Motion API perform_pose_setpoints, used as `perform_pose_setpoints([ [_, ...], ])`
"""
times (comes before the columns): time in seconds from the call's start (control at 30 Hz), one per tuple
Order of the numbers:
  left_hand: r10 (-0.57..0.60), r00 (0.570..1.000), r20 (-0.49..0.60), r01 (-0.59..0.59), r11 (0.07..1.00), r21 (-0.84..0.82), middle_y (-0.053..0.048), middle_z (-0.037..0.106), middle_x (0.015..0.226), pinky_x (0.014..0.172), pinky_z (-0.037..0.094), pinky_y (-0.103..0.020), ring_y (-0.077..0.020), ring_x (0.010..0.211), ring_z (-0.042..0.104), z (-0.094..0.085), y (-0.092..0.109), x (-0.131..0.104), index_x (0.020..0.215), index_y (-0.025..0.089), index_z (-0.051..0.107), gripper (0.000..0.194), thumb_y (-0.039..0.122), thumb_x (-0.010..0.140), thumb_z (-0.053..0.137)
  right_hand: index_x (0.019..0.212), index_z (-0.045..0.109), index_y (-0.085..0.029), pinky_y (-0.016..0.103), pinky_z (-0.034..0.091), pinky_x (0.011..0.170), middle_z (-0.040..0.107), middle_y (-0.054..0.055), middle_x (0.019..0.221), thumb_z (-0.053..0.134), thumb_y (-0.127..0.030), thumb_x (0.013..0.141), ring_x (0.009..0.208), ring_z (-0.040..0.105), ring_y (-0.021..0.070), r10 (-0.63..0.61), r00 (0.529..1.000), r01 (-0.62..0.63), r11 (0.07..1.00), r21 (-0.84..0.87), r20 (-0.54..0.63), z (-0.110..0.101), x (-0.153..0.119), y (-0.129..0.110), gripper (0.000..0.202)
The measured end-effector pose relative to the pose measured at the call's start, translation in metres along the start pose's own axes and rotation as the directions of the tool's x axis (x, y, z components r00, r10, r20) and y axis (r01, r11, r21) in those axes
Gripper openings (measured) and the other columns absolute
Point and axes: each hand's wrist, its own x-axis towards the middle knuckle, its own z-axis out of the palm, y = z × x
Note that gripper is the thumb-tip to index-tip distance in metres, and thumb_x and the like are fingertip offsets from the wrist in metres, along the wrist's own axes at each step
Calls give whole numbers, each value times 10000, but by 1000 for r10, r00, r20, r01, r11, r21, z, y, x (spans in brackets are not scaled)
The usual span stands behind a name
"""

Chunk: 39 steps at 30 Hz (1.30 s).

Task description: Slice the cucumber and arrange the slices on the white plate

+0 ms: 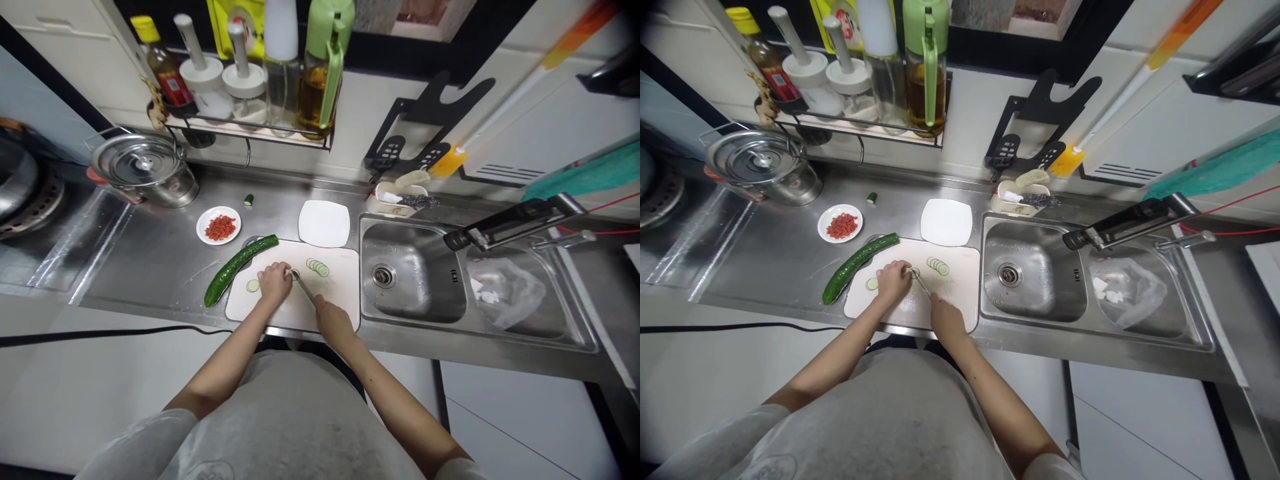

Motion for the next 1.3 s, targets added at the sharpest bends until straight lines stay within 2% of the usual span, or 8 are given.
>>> perform_pose_setpoints([
  [0.53,9,1000,5,-9,1000,9,-55,651,1067,883,308,-413,-264,1051,544,2,0,1,1031,280,631,226,234,841,517,1188,441,-167,298,475,713,667,116,954,292,-119,943,892,668,225,-1,1000,1,1000,3,-13,-3,-1,-5,290],
  [0.87,18,1000,9,-18,1000,9,-57,645,1045,878,311,-416,-264,1030,544,1,0,1,1030,291,645,242,228,841,508,1188,445,-171,281,482,699,664,130,972,298,-64,925,895,677,220,-17,1000,16,995,-100,-11,-19,-1,-7,320],
  [1.03,33,999,6,-33,999,0,-52,650,1022,863,311,-413,-261,1008,549,2,-1,1,1014,290,641,228,228,835,515,1191,449,-155,285,492,710,672,139,975,285,-62,927,904,680,225,-26,1000,24,995,-97,-17,-15,2,-5,325],
  [1.3,28,999,23,-29,999,22,-49,649,1025,863,310,-420,-263,1006,545,1,0,4,1012,288,638,222,228,837,516,1202,442,-161,312,495,737,692,136,919,302,-82,938,921,681,238,20,999,-18,999,-49,47,-5,12,-3,309],
])
